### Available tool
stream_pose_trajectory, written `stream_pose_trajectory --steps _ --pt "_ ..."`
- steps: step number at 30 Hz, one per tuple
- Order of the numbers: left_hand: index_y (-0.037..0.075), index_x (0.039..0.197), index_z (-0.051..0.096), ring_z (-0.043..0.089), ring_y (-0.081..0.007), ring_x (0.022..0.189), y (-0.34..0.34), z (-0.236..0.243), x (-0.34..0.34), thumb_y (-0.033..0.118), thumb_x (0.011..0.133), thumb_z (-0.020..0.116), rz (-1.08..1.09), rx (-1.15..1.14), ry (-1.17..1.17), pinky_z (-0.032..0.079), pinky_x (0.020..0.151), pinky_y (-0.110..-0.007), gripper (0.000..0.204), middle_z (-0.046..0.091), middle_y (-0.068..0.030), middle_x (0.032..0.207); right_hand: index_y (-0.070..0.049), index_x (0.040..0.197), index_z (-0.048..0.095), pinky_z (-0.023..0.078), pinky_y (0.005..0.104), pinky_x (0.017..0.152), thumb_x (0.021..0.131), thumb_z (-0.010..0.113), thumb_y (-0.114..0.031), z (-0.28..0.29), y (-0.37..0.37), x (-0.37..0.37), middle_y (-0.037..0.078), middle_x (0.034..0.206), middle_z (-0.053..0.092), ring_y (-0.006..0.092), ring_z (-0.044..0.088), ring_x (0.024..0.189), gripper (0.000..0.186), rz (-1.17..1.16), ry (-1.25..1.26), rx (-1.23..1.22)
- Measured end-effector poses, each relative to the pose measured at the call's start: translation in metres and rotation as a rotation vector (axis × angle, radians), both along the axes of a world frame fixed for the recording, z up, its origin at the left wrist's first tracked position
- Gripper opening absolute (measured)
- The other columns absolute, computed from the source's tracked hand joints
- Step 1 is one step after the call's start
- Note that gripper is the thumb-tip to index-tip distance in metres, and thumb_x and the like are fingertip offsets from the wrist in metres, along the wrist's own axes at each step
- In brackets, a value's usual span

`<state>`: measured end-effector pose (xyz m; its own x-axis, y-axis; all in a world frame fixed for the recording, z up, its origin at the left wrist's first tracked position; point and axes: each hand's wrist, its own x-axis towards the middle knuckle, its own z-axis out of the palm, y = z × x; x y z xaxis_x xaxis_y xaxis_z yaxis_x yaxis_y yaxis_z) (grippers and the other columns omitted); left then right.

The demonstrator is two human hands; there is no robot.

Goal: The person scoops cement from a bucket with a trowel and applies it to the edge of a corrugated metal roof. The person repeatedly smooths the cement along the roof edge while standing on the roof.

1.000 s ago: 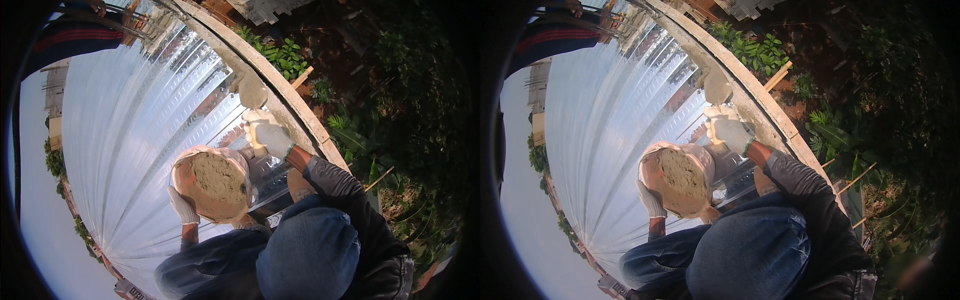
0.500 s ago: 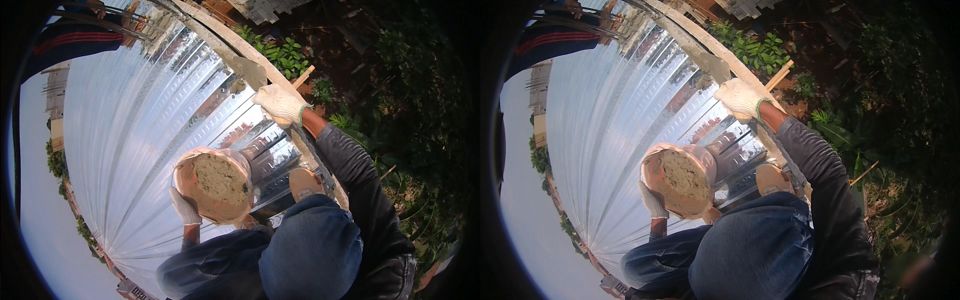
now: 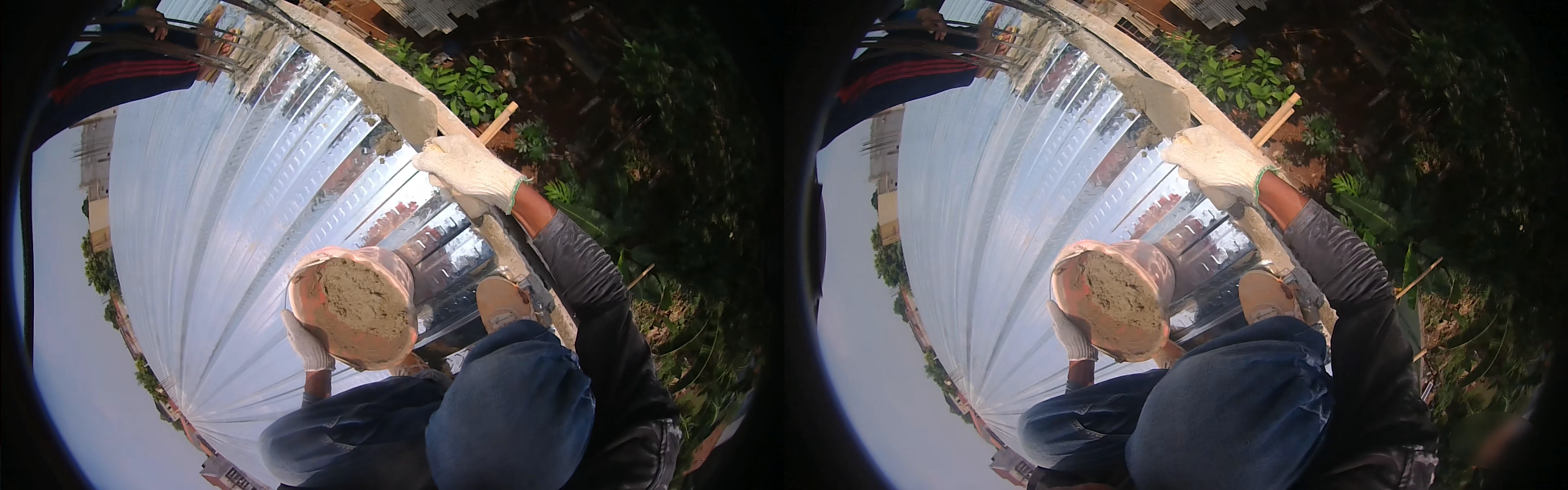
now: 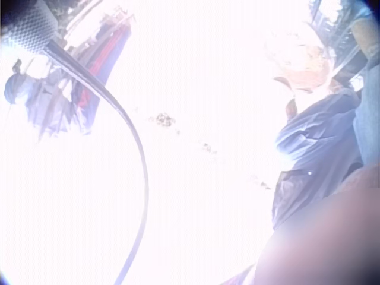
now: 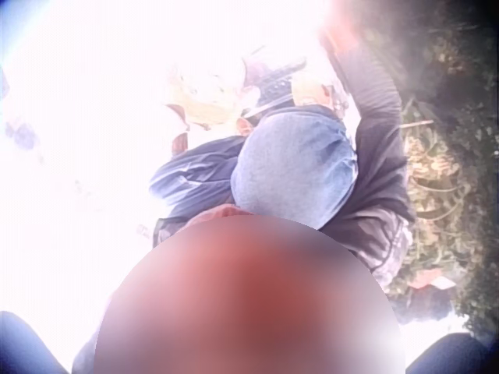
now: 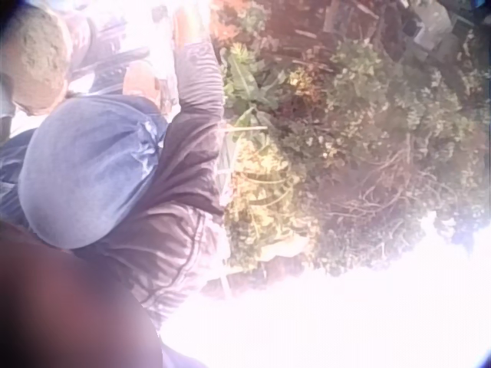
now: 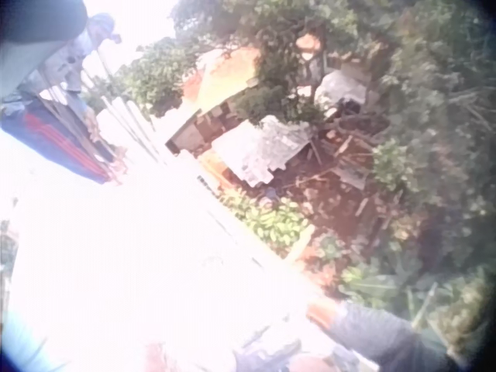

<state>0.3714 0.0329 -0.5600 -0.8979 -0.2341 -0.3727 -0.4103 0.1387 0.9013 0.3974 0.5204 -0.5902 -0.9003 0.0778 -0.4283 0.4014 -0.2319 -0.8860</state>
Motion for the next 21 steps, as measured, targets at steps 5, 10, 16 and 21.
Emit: stream_pose_trajectory --steps 5,10,16,21 --pt "-0.007 0.148 0.061 0.065 -0.0238 0.122 0.012 0.002 0.001 0.060 0.117 0.049 -0.052 0.004 0.024 0.052 0.108 -0.040 0.074 0.068 -0.0131 0.139 0.000 0.088 0.072 0.057 0.0401 0.066 0.099 0.068 -0.032 -0.053 0.022 -0.077 0.014 0.078 0.069 0.0237 0.070 0.072 0.034 0.140 0.150 0.595" --pt "-0.007 0.150 0.059 0.064 -0.0243 0.125 0.001 0.007 0.002 0.058 0.118 0.047 -0.011 -0.038 -0.004 0.050 0.110 -0.041 0.074 0.067 -0.0132 0.142 -0.003 0.104 0.087 0.064 0.0512 0.081 0.087 0.073 -0.024 -0.012 -0.022 -0.122 0.026 0.098 0.082 0.0386 0.083 0.095 0.031 0.210 -0.040 0.956" --pt "-0.007 0.154 0.056 0.061 -0.0250 0.130 0.013 -0.004 -0.001 0.059 0.118 0.047 -0.060 0.002 -0.005 0.049 0.113 -0.041 0.075 0.064 -0.0140 0.148 -0.005 0.096 0.086 0.063 0.0529 0.076 0.084 0.073 -0.022 -0.050 -0.059 -0.110 0.026 0.094 0.081 0.0412 0.082 0.090 0.025 0.049 0.176 1.134" --pt "-0.006 0.155 0.055 0.061 -0.0256 0.132 -0.004 0.000 0.001 0.059 0.118 0.047 -0.022 0.024 0.006 0.048 0.115 -0.042 0.076 0.063 -0.0140 0.149 0.000 0.098 0.085 0.064 0.0531 0.084 0.085 0.071 -0.023 0.001 -0.029 -0.063 0.029 0.096 0.080 0.0436 0.081 0.094 0.031 0.124 0.113 1.002"
